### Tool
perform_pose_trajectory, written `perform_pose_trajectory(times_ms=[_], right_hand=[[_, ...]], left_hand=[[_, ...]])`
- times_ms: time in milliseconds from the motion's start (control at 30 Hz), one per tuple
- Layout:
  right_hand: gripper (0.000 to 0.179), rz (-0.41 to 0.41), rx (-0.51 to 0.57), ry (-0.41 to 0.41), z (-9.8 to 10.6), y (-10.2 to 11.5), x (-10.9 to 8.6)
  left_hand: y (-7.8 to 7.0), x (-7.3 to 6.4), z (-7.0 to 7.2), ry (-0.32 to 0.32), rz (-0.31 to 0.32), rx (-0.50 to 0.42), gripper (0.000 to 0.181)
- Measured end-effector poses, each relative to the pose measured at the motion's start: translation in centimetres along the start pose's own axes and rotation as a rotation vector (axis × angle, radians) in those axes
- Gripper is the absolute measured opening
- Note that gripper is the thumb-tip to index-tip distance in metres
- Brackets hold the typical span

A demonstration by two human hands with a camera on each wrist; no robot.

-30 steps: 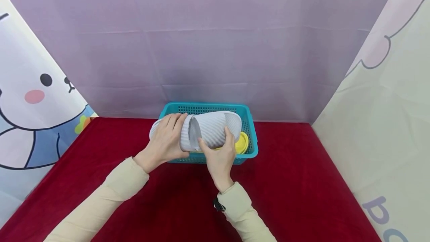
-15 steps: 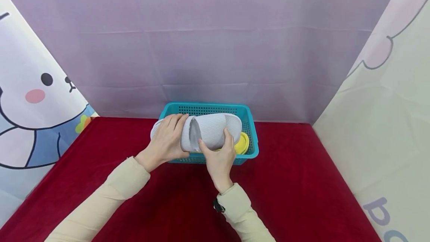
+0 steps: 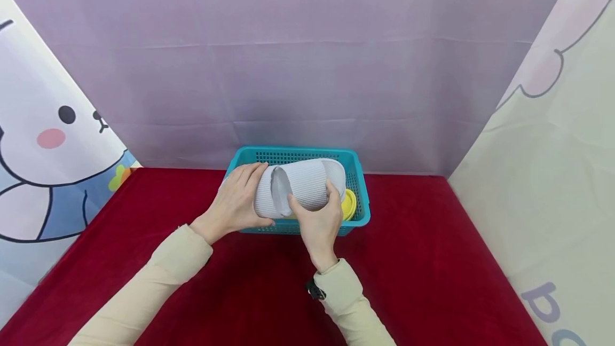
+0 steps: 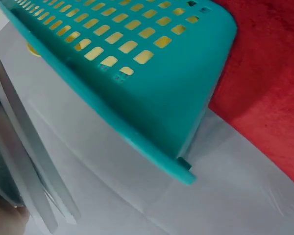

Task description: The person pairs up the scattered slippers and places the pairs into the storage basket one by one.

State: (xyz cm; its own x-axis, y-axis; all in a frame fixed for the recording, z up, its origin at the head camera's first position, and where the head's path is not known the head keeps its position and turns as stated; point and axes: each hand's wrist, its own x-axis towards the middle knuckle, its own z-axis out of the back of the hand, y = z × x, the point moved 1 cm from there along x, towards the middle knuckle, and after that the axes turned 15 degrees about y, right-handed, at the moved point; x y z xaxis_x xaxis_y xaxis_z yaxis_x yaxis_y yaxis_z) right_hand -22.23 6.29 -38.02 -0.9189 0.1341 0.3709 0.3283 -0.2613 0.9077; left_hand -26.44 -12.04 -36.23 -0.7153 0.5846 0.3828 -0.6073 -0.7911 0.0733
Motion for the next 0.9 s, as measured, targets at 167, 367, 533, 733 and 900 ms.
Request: perform_pose_trajectory(times_ms=[167,367,533,733,900], right_hand=[[0.079,-0.016,-0.003,0.018,-0.3,-0.1,-0.2],[0.080,0.025,-0.008,0.030,-0.9,0.2,-0.5],[0.081,0.007,-0.011,0.027,-0.7,0.1,-0.4],[0.083,-0.013,-0.011,0.077,-0.2,0.1,-0.1],[0.087,-0.068,-0.017,0.172,0.3,-0.1,0.0]], left_hand=[[0.5,-0.1,-0.7,-0.058,-0.043,-0.015,0.106],[1.1,0.0,-0.8,-0.158,-0.099,-0.031,0.101],[1.0,0.5,-0.6,-0.167,-0.124,-0.036,0.102],[0.7,0.6,-1.2,-0.136,-0.112,-0.034,0.100],[1.1,0.6,-1.6,-0.076,-0.077,-0.027,0.101]])
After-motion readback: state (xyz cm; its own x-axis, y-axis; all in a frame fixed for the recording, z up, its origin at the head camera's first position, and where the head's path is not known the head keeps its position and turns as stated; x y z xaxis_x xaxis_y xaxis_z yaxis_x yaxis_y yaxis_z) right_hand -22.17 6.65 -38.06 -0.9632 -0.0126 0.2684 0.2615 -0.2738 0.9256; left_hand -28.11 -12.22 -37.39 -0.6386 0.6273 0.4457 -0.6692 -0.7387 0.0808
